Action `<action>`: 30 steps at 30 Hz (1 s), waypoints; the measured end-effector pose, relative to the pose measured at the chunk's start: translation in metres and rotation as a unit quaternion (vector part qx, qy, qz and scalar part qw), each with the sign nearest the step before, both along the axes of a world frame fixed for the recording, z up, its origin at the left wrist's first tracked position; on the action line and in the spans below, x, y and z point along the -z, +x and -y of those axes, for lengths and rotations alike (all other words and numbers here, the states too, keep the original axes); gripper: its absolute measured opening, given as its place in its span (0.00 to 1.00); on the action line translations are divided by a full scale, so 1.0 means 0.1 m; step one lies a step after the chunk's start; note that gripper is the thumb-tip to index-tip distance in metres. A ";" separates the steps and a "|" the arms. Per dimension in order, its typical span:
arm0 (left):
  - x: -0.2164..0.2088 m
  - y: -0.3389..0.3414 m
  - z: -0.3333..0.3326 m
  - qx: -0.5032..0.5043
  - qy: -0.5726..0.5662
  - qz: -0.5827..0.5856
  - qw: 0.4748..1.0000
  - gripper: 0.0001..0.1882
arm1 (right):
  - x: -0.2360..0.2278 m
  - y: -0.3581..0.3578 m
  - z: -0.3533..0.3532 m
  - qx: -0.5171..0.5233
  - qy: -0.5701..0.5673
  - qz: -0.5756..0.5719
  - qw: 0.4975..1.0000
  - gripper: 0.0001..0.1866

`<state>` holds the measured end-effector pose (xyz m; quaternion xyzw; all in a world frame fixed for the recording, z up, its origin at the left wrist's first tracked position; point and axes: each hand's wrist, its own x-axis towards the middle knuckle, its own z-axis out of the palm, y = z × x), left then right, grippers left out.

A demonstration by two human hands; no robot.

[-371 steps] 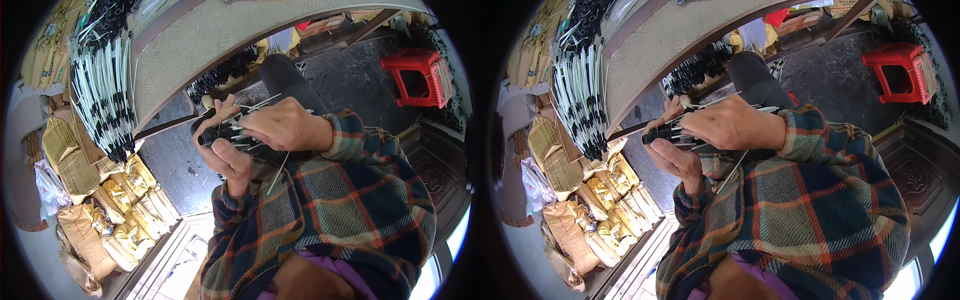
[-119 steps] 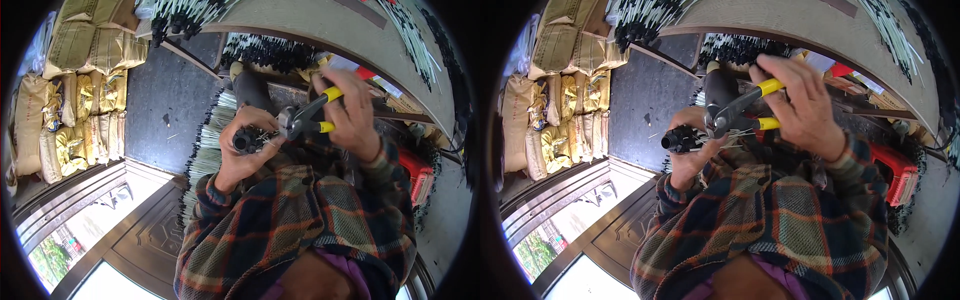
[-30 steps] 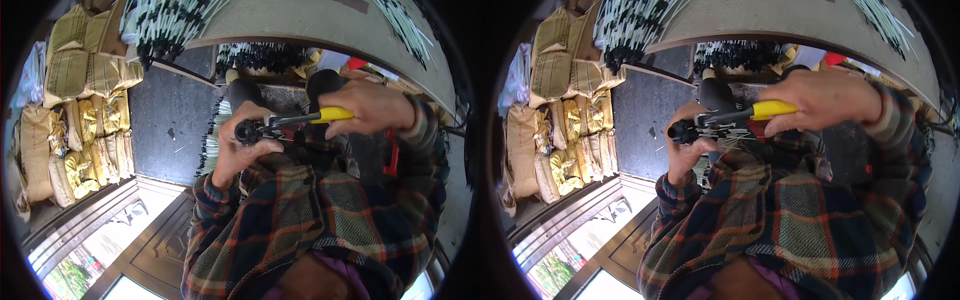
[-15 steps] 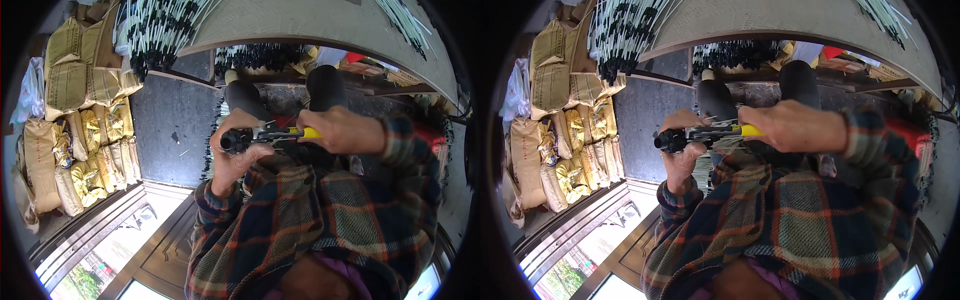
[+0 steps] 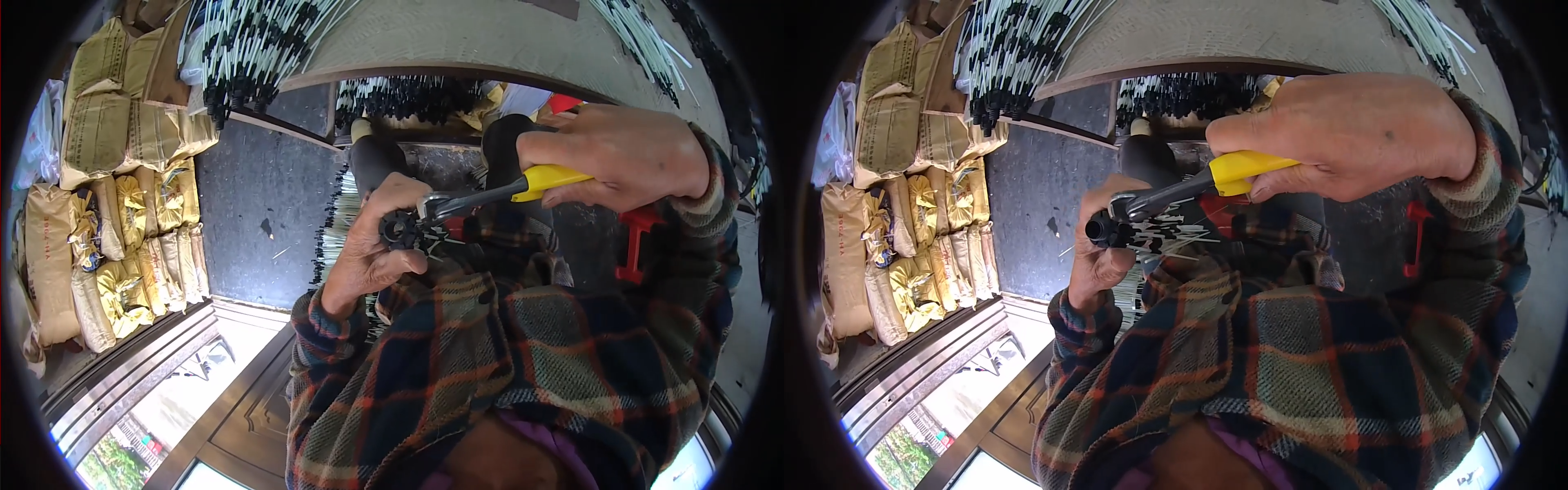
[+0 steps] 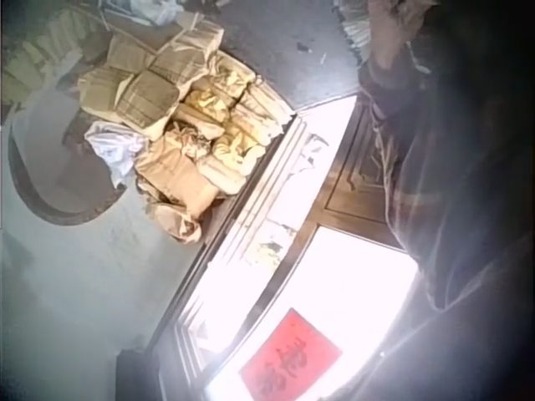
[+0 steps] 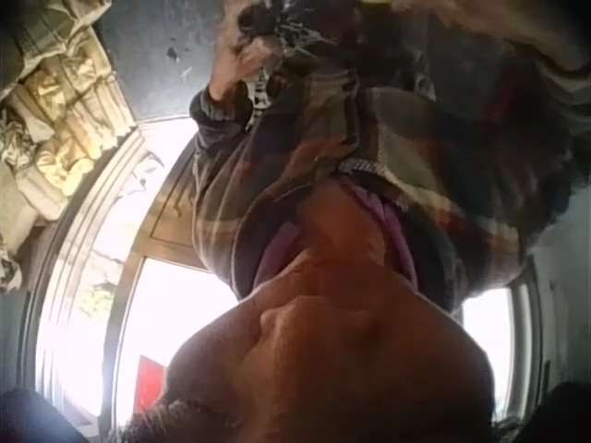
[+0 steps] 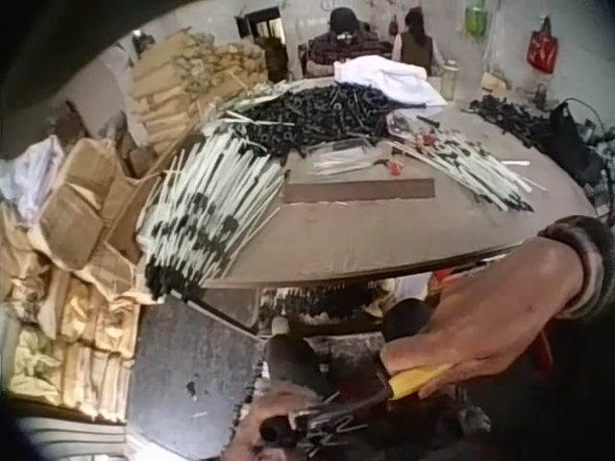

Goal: Assembling badminton shuttlecocks by inserting feathers into bases and trimming them with cutters.

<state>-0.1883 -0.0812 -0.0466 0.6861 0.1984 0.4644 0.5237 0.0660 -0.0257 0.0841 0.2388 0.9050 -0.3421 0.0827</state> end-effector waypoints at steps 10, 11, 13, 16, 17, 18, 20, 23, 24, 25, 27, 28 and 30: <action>-0.04 -0.04 0.00 0.010 0.014 -0.036 0.999 0.25 | -0.02 -0.06 0.01 -0.020 0.007 0.032 0.999 0.14; -0.03 -0.05 -0.01 0.025 0.014 -0.050 0.998 0.26 | -0.04 -0.09 0.00 -0.017 -0.014 0.058 0.998 0.14; -0.05 -0.05 -0.02 0.037 0.014 -0.065 0.997 0.27 | -0.02 -0.11 0.01 -0.016 -0.033 0.085 0.996 0.14; -0.06 -0.05 -0.01 -0.028 -0.032 -0.044 0.998 0.29 | 0.17 -0.14 0.02 0.002 0.024 -0.003 1.000 0.15; -0.05 -0.07 -0.02 -0.104 -0.033 -0.064 0.992 0.31 | 0.22 -0.19 0.00 0.054 0.021 -0.007 0.998 0.15; -0.03 -0.10 -0.03 -0.181 -0.034 -0.084 0.979 0.33 | 0.29 -0.23 -0.02 0.105 0.017 -0.010 0.994 0.16; -0.07 -0.28 -0.11 -0.258 -0.078 0.000 0.963 0.30 | 0.58 -0.08 -0.10 0.177 0.234 -0.048 0.955 0.17; -0.04 -0.73 -0.18 -0.342 -0.110 0.243 0.901 0.34 | 0.99 0.32 -0.50 0.265 0.479 0.015 0.837 0.22; -0.02 -0.86 -0.19 -0.356 -0.141 0.310 0.870 0.33 | 1.14 0.54 -0.66 0.280 0.510 0.060 0.811 0.22; 0.03 -1.00 -0.17 -0.370 -0.169 0.373 0.834 0.33 | 1.25 0.68 -0.77 0.292 0.539 0.101 0.784 0.23; 0.20 -1.23 -0.11 -0.315 -0.183 0.460 0.809 0.32 | 1.33 0.71 -0.83 0.321 0.521 0.133 0.779 0.25; 0.33 -1.28 -0.11 -0.312 -0.199 0.482 0.794 0.32 | 1.34 0.72 -0.84 0.357 0.504 0.179 0.766 0.26; 0.58 -1.23 -0.08 -0.219 -0.240 0.532 0.782 0.29 | 1.35 0.62 -0.81 0.270 0.547 0.058 0.791 0.30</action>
